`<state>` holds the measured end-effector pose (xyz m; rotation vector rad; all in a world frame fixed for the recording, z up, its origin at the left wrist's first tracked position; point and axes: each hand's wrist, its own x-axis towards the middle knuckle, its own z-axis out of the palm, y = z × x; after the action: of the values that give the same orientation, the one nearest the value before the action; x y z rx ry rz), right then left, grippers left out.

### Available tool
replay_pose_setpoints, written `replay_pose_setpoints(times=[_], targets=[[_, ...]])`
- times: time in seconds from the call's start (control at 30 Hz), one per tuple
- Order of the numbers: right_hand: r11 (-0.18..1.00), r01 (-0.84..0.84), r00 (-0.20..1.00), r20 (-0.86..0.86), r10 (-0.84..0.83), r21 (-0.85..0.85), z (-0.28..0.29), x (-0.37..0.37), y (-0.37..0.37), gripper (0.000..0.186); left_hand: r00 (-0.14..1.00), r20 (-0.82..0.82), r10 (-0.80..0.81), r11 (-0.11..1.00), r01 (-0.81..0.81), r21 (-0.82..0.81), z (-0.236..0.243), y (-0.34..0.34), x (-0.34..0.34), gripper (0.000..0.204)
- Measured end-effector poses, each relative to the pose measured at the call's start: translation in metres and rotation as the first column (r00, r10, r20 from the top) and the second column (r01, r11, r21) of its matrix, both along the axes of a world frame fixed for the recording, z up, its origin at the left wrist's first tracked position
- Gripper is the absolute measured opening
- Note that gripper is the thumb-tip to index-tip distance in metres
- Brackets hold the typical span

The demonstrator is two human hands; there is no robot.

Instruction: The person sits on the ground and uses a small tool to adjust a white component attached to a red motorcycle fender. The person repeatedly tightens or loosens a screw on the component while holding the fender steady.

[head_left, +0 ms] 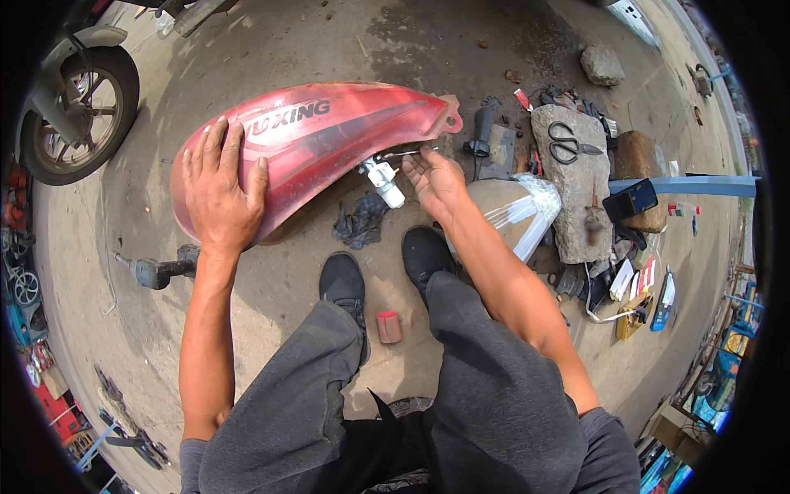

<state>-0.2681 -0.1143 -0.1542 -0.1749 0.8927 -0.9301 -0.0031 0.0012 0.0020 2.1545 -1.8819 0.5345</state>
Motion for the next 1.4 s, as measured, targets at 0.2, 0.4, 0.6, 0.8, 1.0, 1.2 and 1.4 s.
replay_pose_setpoints(times=[0.2, 0.4, 0.6, 0.8, 1.0, 1.2, 1.4], targets=[[0.956, -0.008, 0.993, -0.113, -0.027, -0.295, 0.019, -0.002, 0.005, 0.017, 1.000, -0.005, -0.001, 1.000, 0.001, 0.002, 0.001, -0.002, -0.002, 0.049], [0.984, -0.030, 0.998, -0.060, 0.020, -0.177, 0.012, 0.003, 0.003, 0.017, 1.000, -0.003, 0.005, 1.000, -0.005, 0.008, 0.001, -0.001, -0.001, 0.049], [0.964, -0.135, 0.984, 0.149, 0.102, 0.230, -0.010, 0.011, -0.007, 0.016, 1.000, -0.003, -0.003, 1.000, 0.003, 0.007, 0.001, -0.003, -0.002, 0.049], [1.000, -0.027, 0.999, -0.037, 0.027, 0.006, -0.006, 0.000, -0.005, 0.017, 1.000, -0.029, -0.012, 1.000, 0.012, -0.007, 0.001, -0.002, -0.001, 0.049], [0.954, -0.002, 0.990, -0.136, -0.040, -0.301, 0.020, -0.002, 0.002, 0.019, 0.999, -0.035, 0.000, 1.000, 0.000, 0.008, 0.001, -0.001, -0.001, 0.051], [0.964, -0.003, 0.991, -0.127, -0.032, -0.265, 0.020, 0.002, 0.003, 0.019, 1.000, -0.023, -0.002, 1.000, 0.003, 0.007, 0.000, -0.001, 0.001, 0.049], [0.966, -0.192, 0.970, 0.181, 0.160, 0.175, -0.029, 0.000, -0.015, 0.018, 0.999, -0.037, -0.015, 1.000, 0.015, -0.005, 0.001, -0.006, -0.005, 0.049]])
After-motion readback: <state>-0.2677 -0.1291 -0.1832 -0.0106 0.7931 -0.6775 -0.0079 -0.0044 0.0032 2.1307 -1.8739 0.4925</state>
